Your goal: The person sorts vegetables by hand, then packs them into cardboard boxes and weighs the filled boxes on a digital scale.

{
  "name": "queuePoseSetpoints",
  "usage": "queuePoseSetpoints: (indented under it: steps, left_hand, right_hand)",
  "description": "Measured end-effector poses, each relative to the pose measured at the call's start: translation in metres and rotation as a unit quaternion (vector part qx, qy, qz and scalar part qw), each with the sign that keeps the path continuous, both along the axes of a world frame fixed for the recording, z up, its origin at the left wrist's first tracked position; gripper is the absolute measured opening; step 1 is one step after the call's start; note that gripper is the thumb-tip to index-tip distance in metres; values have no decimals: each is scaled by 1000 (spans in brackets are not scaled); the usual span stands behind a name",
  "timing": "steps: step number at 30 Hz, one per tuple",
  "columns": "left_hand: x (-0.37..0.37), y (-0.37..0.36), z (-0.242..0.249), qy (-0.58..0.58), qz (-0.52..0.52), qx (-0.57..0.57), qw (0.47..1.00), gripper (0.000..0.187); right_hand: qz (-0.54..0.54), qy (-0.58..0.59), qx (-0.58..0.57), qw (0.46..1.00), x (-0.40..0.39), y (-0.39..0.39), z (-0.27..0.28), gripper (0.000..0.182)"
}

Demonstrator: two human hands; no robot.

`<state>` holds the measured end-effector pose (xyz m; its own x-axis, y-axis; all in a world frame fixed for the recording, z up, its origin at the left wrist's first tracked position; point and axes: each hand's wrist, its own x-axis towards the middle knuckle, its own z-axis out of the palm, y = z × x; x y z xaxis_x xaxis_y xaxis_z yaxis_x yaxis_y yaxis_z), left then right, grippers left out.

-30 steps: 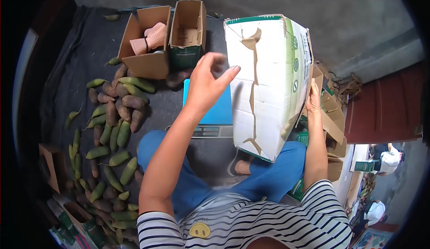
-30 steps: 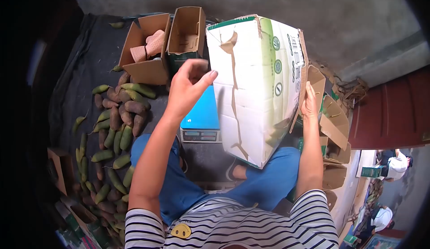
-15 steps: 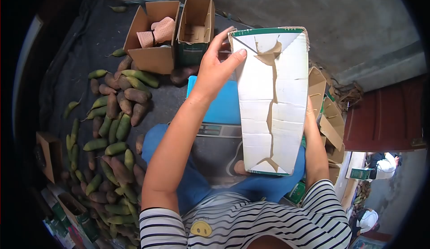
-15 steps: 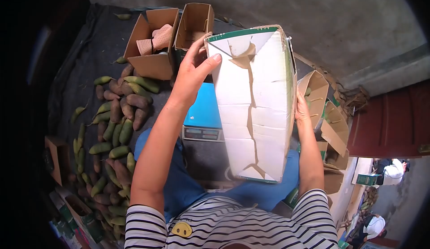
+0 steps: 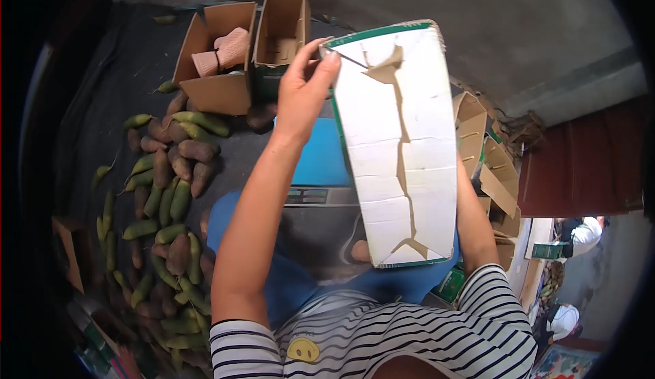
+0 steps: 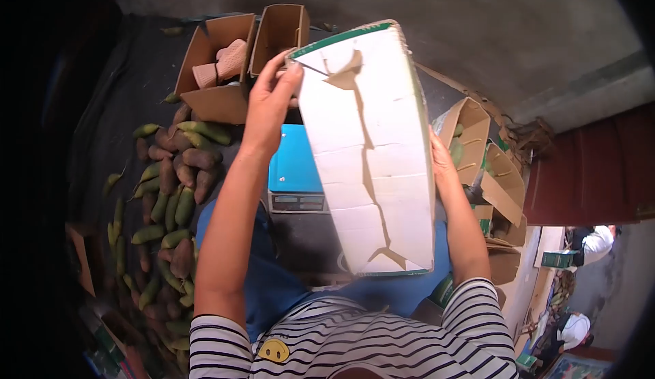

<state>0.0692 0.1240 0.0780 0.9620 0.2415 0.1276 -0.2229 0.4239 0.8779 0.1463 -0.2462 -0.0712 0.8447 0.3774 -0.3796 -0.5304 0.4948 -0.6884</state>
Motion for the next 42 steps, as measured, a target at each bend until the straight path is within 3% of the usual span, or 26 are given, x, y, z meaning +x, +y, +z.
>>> queuePoseSetpoints:
  steps: [13, 16, 20, 23, 30, 35, 42]
  left_hand:
    - [6, -1, -7, 68, 27, 4, 997, 36]
    - [5, -2, -3, 61, 20, 5, 998, 44]
    - [16, -4, -21, -1, 36, 122, 992, 67]
    - [20, -3, -32, -12, 23, 140, 990, 72]
    - [19, -11, -38, -12, -3, 160, 987, 78]
    - [-2, -29, -32, 31, -91, 262, 960, 99]
    - [-1, -32, -25, 10, -90, 272, 958, 98]
  right_hand:
    - [6, 17, 19, 1000, -12, 5, 4, 37]
    - [3, 18, 10, 1000, -13, 10, 12, 37]
    - [-2, 1, -12, 1000, -5, -1, -6, 37]
    - [29, 1, 0, 1000, 3, -7, -16, 37]
    - [-49, 16, -33, 998, -5, 6, 14, 36]
    - [-104, 46, -73, 991, -17, 11, 34, 36]
    - [-57, 70, -7, 996, 8, -7, 0, 36]
